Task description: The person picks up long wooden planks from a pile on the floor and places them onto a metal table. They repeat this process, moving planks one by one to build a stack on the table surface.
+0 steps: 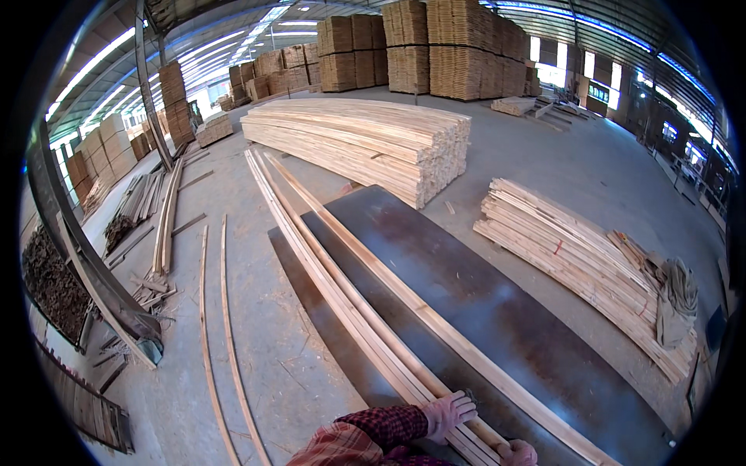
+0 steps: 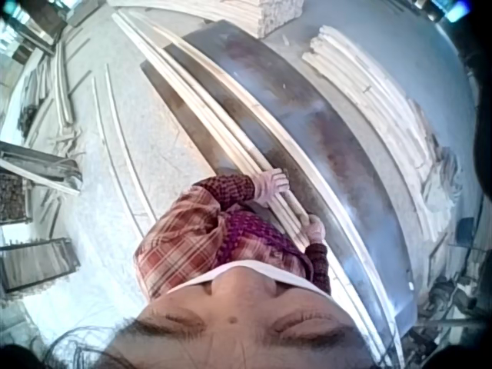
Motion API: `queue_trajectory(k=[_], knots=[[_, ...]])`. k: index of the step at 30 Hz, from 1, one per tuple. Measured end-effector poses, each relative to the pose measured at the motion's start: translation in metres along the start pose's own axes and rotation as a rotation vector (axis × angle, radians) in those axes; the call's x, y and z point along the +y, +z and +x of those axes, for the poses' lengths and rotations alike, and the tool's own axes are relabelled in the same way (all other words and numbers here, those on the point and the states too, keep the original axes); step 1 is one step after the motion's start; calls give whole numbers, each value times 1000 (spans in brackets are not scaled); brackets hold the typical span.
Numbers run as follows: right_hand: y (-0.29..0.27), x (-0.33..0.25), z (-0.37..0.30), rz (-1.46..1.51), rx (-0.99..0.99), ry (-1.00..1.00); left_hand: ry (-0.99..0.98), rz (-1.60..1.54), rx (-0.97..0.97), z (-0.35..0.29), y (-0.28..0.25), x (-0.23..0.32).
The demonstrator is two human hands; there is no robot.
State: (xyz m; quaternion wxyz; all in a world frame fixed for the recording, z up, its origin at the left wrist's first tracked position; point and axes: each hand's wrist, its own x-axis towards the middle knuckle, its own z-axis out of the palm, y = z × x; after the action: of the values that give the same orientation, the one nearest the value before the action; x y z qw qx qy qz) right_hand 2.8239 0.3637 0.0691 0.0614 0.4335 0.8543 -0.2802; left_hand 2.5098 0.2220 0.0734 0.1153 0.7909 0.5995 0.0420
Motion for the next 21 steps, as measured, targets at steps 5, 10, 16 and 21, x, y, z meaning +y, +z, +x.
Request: queue_trajectory(k=[5,10,16,21], knots=[[-13,8,28,43,-165,127,-30,19,-36,2,-8,3],[-11,10,30,48,-148,123,-27,-116,-122,6,-25,-15],[-34,-2,20,110,-164,180,-383,20,-200,-21,-89,-125],[-54,-17,5,70,-48,91,-481,254,-448,-59,-132,-184]])
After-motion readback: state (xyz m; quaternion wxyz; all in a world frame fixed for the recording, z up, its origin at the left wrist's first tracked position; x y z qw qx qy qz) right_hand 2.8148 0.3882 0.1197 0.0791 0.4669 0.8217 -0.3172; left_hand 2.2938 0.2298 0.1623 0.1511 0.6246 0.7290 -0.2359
